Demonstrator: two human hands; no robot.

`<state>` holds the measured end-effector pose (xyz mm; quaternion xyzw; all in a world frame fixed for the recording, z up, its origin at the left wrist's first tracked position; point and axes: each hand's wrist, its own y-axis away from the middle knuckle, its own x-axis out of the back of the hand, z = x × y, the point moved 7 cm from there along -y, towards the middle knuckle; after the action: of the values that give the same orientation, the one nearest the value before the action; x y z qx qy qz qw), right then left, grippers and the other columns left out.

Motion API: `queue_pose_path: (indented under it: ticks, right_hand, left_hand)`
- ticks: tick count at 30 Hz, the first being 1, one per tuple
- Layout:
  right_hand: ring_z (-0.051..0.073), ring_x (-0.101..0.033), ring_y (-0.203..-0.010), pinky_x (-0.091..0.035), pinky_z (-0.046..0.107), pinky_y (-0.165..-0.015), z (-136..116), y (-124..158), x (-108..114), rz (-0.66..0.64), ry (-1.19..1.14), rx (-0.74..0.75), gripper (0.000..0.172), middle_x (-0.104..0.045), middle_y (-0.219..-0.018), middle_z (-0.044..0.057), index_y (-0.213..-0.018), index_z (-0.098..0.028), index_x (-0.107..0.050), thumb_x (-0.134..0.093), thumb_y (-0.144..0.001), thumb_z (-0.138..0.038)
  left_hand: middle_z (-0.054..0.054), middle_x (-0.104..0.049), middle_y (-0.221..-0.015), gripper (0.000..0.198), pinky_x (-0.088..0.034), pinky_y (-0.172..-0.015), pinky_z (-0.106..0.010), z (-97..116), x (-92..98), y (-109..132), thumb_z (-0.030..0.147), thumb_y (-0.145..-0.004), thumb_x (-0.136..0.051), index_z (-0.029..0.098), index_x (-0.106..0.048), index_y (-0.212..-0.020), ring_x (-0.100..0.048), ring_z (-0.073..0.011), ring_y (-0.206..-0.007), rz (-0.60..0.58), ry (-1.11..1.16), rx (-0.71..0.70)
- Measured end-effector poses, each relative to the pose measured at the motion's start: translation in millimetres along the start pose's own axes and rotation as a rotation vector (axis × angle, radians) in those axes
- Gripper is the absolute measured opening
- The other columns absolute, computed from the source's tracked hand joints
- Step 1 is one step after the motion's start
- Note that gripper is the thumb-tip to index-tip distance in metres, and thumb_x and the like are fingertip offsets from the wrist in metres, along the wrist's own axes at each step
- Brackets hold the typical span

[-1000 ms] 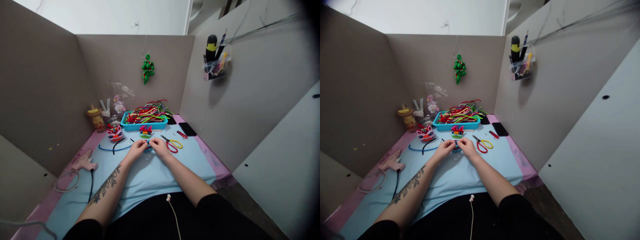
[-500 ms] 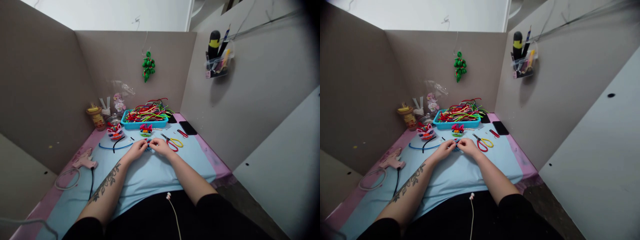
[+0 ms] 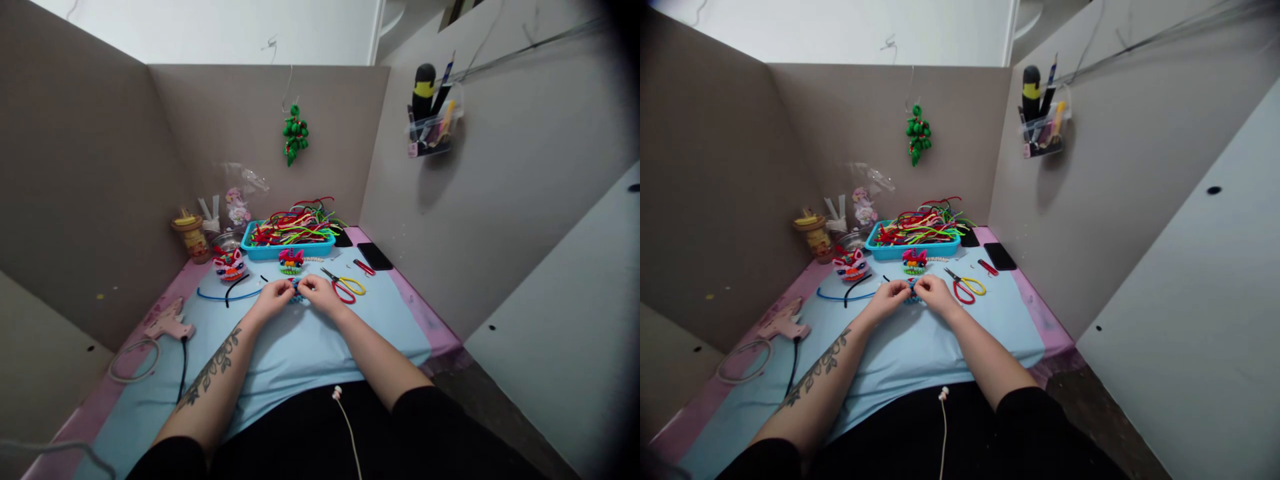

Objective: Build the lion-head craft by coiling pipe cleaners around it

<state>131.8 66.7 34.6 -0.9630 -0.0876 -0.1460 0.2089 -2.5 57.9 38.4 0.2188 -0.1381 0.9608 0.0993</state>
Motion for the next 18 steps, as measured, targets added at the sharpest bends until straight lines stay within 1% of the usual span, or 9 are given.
queue_pose_path:
  ticks: [3,10,15,18]
  right_hand:
    - [0.012,-0.048,-0.064,-0.039,0.024,-0.063,-0.4,0.5,-1.4,-0.021,-0.021,-0.005,0.012,-0.054,-0.064,-0.002,-0.066,-0.017,-0.057,-0.054,-0.073,-0.026]
    - [0.009,-0.041,-0.057,-0.035,0.022,-0.057,-1.2,1.4,-5.7,-0.071,-0.230,-0.064,0.016,-0.047,-0.061,-0.005,-0.068,-0.017,-0.054,-0.055,-0.074,-0.032]
    - [0.009,-0.038,-0.054,-0.033,0.022,-0.054,-3.5,2.6,-6.8,-0.081,-0.253,-0.087,0.018,-0.043,-0.058,-0.005,-0.067,-0.018,-0.052,-0.055,-0.073,-0.035]
    - [0.009,-0.038,-0.054,-0.033,0.022,-0.053,-2.9,3.3,-6.0,-0.057,-0.252,-0.073,0.020,-0.044,-0.059,-0.005,-0.069,-0.018,-0.052,-0.056,-0.075,-0.037]
  left_hand:
    - [0.001,-0.054,-0.058,0.024,-0.034,-0.053,-0.022,2.2,-0.2,1.2,0.037,-0.072,-0.058,0.013,-0.059,-0.068,-0.045,-0.0103,-0.054,-0.018,0.061,0.020]
    - [0.004,-0.048,-0.052,0.023,-0.032,-0.051,-0.022,6.6,0.7,5.7,0.037,-0.071,-0.060,0.014,-0.058,-0.070,-0.040,-0.0084,-0.049,-0.012,0.230,0.079]
    - [0.004,-0.048,-0.052,0.025,-0.031,-0.050,-0.022,6.8,0.7,5.9,0.039,-0.070,-0.061,0.014,-0.057,-0.069,-0.039,-0.0082,-0.049,-0.016,0.250,0.089]
    - [0.004,-0.047,-0.052,0.025,-0.030,-0.049,-0.022,7.3,0.7,5.5,0.039,-0.070,-0.061,0.014,-0.057,-0.070,-0.039,-0.0082,-0.049,-0.018,0.262,0.088]
